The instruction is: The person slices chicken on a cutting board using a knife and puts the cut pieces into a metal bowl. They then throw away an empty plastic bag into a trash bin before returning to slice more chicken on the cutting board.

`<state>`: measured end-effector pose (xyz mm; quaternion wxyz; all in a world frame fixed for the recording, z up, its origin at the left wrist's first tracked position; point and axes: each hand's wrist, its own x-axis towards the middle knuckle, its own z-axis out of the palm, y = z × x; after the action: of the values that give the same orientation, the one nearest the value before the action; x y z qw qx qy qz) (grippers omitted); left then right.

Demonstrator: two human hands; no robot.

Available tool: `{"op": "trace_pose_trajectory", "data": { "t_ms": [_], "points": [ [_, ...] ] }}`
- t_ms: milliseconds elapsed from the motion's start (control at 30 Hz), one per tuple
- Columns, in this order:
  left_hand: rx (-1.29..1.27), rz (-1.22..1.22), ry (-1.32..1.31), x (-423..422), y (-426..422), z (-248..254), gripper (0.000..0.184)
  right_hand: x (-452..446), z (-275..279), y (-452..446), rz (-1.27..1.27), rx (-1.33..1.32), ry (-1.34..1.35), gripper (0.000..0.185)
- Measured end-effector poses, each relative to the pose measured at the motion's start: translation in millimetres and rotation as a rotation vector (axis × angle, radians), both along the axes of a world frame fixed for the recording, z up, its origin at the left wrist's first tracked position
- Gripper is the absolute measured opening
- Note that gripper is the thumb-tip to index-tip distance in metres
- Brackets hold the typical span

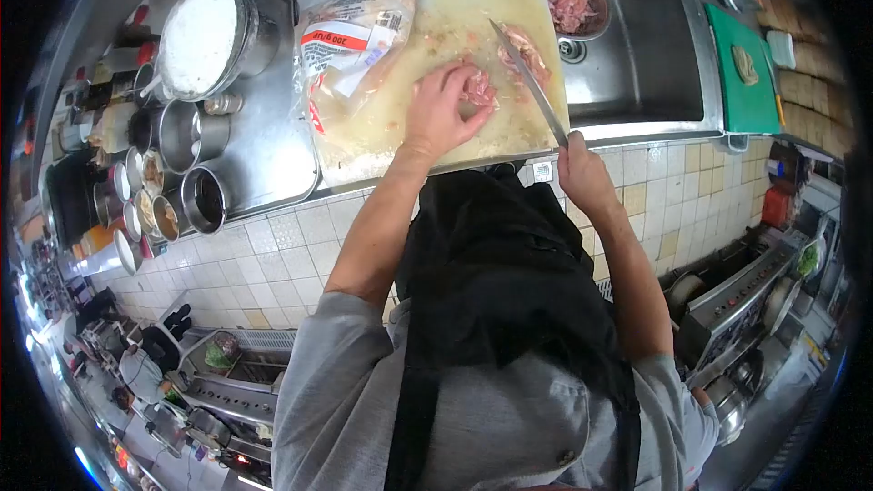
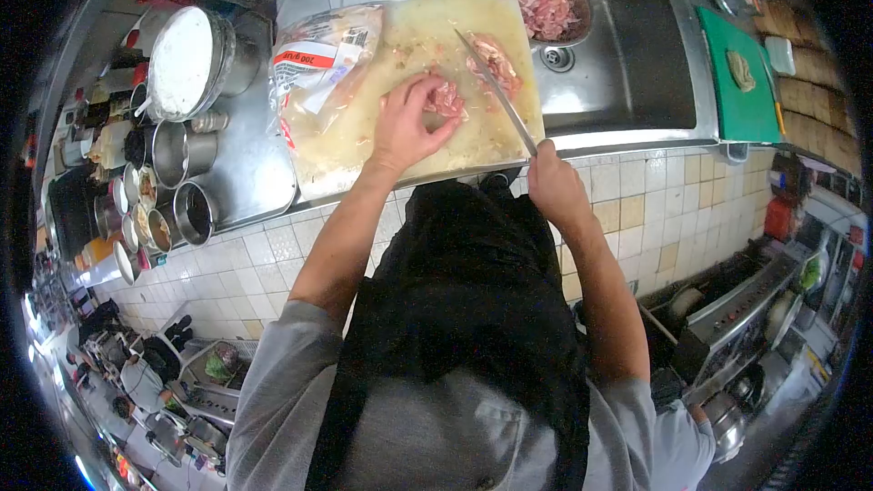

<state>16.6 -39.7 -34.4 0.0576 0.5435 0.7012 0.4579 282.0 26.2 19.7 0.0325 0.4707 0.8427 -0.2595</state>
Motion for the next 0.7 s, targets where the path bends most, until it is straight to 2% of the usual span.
{"op": "trace_pose_trajectory", "data": {
  "t_ms": [100, 300, 367, 700],
  "points": [
    [-0.089, -0.042, 0.106, -0.8, -0.9, -17.9, 0.038, -12.1, 10.3, -3.9, 0.019, -0.05, -0.017, 0.018],
    [-0.1, -0.029, 0.037, 0.1, -2.9, -14.5, 0.035, -17.8, 8.8, -16.2, 0.05, -0.109, -0.073, 0.017],
    [-0.049, -0.008, 0.076, 0.6, -1.4, -19.8, 0.034, -18.0, 9.5, -19.8, 0.07, -0.124, -0.078, 0.017],
    [-0.103, -0.017, 0.156, 0.6, 4.6, -18.6, 0.029, -18.7, -0.4, -18.7, 0.107, -0.109, -0.086, 0.014]
  ]
}}
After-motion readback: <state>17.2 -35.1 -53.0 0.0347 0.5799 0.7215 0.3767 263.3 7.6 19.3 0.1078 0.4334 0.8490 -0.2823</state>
